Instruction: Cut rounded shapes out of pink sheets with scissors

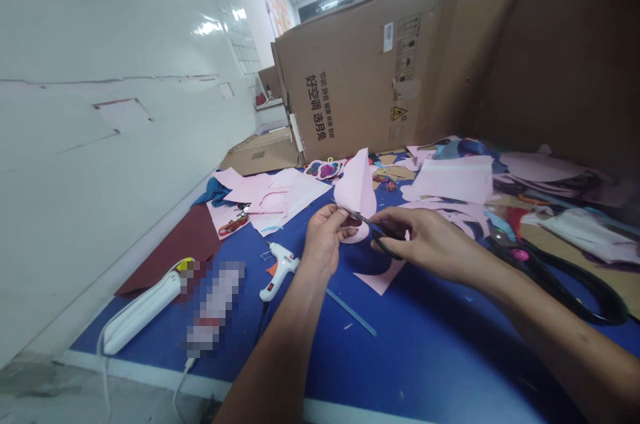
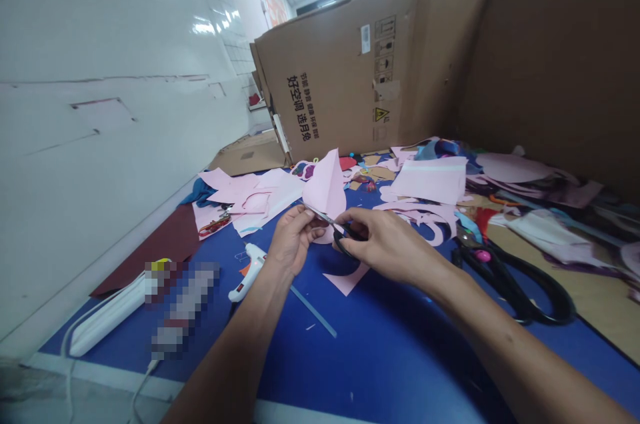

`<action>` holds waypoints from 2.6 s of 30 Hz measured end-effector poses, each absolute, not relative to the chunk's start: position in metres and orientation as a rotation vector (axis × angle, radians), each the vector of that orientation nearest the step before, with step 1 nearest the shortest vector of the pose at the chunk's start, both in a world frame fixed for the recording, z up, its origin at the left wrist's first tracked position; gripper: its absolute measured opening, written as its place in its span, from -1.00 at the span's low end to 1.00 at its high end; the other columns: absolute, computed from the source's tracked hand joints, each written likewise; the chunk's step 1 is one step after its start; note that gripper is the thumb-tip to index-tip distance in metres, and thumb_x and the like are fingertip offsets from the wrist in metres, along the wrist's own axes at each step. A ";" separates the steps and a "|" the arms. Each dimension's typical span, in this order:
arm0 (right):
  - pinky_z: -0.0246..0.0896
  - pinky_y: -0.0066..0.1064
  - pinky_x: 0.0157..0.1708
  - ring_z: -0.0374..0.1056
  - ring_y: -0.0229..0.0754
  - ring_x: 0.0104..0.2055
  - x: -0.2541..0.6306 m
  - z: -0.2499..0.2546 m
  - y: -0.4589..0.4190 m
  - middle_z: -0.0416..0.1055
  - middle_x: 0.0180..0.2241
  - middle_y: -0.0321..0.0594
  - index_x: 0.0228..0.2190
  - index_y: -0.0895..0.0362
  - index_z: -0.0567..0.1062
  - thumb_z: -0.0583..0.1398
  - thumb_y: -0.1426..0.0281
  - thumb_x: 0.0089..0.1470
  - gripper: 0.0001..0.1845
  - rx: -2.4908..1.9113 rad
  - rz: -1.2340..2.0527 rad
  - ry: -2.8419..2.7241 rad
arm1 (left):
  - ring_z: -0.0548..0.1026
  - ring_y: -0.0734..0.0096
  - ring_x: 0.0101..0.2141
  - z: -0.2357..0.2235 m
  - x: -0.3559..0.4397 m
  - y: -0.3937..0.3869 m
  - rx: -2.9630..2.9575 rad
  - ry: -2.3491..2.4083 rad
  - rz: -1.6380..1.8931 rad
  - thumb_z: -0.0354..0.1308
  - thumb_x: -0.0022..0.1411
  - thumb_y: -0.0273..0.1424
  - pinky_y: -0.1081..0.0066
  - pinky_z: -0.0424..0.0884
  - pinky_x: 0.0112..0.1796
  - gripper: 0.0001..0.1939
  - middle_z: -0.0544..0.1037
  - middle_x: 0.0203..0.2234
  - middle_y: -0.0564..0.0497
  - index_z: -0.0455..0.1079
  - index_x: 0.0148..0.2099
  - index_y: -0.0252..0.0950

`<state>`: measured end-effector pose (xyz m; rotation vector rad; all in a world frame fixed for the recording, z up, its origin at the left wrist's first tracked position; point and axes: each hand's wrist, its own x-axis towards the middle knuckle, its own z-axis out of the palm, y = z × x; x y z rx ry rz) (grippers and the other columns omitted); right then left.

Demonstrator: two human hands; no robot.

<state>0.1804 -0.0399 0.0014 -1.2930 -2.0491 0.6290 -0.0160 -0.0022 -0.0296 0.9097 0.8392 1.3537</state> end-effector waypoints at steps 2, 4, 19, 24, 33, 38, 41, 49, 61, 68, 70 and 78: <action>0.19 -0.33 -0.35 0.42 -0.09 -0.32 0.181 0.001 -0.040 0.58 -0.35 -0.28 -0.07 0.01 0.63 0.26 0.27 0.15 -0.69 -1.287 0.634 -2.053 | 0.57 0.41 -0.40 -0.029 -0.016 -0.002 0.908 0.840 1.351 0.43 -0.01 -0.31 0.46 0.42 -0.38 -0.73 0.60 -0.43 -0.02 0.47 -0.31 -0.32; 0.19 -0.33 -0.35 0.43 -0.09 -0.32 0.182 0.001 -0.039 0.58 -0.35 -0.29 -0.07 0.01 0.63 0.26 0.27 0.16 -0.70 -1.275 0.637 -2.061 | 0.57 0.41 -0.41 -0.029 -0.016 -0.002 0.908 0.841 1.351 0.43 -0.01 -0.31 0.47 0.42 -0.38 -0.73 0.60 -0.43 -0.02 0.47 -0.31 -0.32; 0.25 -0.32 -0.32 0.46 -0.07 -0.32 0.181 -0.001 -0.039 0.60 -0.34 -0.26 -0.05 0.00 0.62 0.27 0.25 0.15 -0.67 -1.324 0.574 -2.075 | 0.56 0.43 -0.43 -0.026 -0.015 -0.004 0.938 0.872 1.373 0.43 -0.02 -0.30 0.47 0.42 -0.39 -0.74 0.59 -0.45 -0.02 0.47 -0.34 -0.32; 0.26 -0.31 -0.32 0.46 -0.06 -0.31 0.182 -0.002 -0.038 0.61 -0.34 -0.24 -0.05 0.00 0.64 0.28 0.26 0.12 -0.66 -1.278 0.586 -2.048 | 0.56 0.41 -0.41 -0.026 -0.015 -0.004 0.954 0.871 1.374 0.43 -0.01 -0.27 0.47 0.42 -0.38 -0.73 0.59 -0.45 -0.03 0.48 -0.34 -0.31; 0.22 -0.32 -0.32 0.46 -0.07 -0.31 0.181 0.002 -0.039 0.59 -0.34 -0.29 -0.08 -0.01 0.62 0.27 0.26 0.15 -0.70 -1.338 0.593 -2.079 | 0.57 0.42 -0.41 -0.027 -0.015 -0.005 1.017 0.907 1.343 0.42 0.01 -0.27 0.47 0.42 -0.38 -0.76 0.60 -0.44 -0.03 0.50 -0.36 -0.31; 0.24 -0.31 -0.28 0.47 -0.06 -0.28 0.182 0.002 -0.039 0.60 -0.31 -0.28 -0.07 -0.03 0.60 0.28 0.27 0.13 -0.69 -1.351 0.560 -2.084 | 0.57 0.41 -0.41 -0.025 -0.013 -0.005 1.026 0.911 1.354 0.44 -0.01 -0.26 0.47 0.41 -0.38 -0.74 0.61 -0.43 -0.04 0.52 -0.35 -0.31; 0.26 -0.30 -0.26 0.48 -0.05 -0.27 0.183 0.002 -0.040 0.61 -0.27 -0.26 -0.06 -0.05 0.59 0.29 0.28 0.13 -0.69 -1.349 0.540 -2.083 | 0.57 0.41 -0.41 -0.025 -0.013 -0.005 1.030 0.915 1.352 0.44 -0.01 -0.26 0.47 0.41 -0.38 -0.74 0.61 -0.44 -0.04 0.50 -0.36 -0.30; 0.22 -0.32 -0.32 0.44 -0.09 -0.32 0.182 0.003 -0.040 0.56 -0.36 -0.30 -0.09 -0.03 0.60 0.28 0.27 0.14 -0.72 -1.327 0.639 -2.065 | 0.56 0.42 -0.43 -0.026 -0.013 -0.005 1.018 0.899 1.352 0.40 0.00 -0.31 0.46 0.40 -0.38 -0.79 0.60 -0.45 -0.02 0.49 -0.36 -0.30; 0.13 -0.37 -0.44 0.33 -0.17 -0.39 0.181 -0.003 -0.037 0.46 -0.43 -0.34 -0.07 0.01 0.61 0.30 0.22 0.17 -0.70 -1.230 0.889 -1.953 | 0.56 0.43 -0.44 -0.026 -0.013 -0.006 0.992 0.876 1.346 0.39 0.01 -0.31 0.47 0.38 -0.39 -0.80 0.60 -0.47 -0.01 0.50 -0.36 -0.29; 0.10 -0.37 -0.46 0.30 -0.18 -0.42 0.181 -0.005 -0.036 0.46 -0.45 -0.34 -0.06 0.02 0.63 0.31 0.21 0.16 -0.67 -1.235 0.887 -1.949 | 0.55 0.45 -0.45 -0.026 -0.012 -0.006 0.994 0.890 1.341 0.39 0.00 -0.30 0.50 0.39 -0.41 -0.79 0.59 -0.49 -0.01 0.48 -0.38 -0.30; 0.09 -0.37 -0.47 0.30 -0.18 -0.42 0.181 -0.005 -0.036 0.46 -0.46 -0.34 -0.06 0.02 0.63 0.31 0.21 0.16 -0.68 -1.232 0.876 -1.958 | 0.55 0.45 -0.45 -0.026 -0.012 -0.006 0.998 0.892 1.338 0.38 0.00 -0.30 0.50 0.39 -0.40 -0.79 0.59 -0.49 -0.01 0.48 -0.38 -0.30; 0.08 -0.37 -0.46 0.31 -0.17 -0.41 0.182 -0.005 -0.036 0.46 -0.45 -0.32 -0.10 0.03 0.64 0.29 0.24 0.15 -0.71 -1.218 0.816 -1.982 | 0.55 0.44 -0.45 -0.026 -0.012 -0.005 1.001 0.894 1.339 0.38 0.00 -0.29 0.49 0.39 -0.40 -0.78 0.58 -0.48 -0.01 0.46 -0.38 -0.30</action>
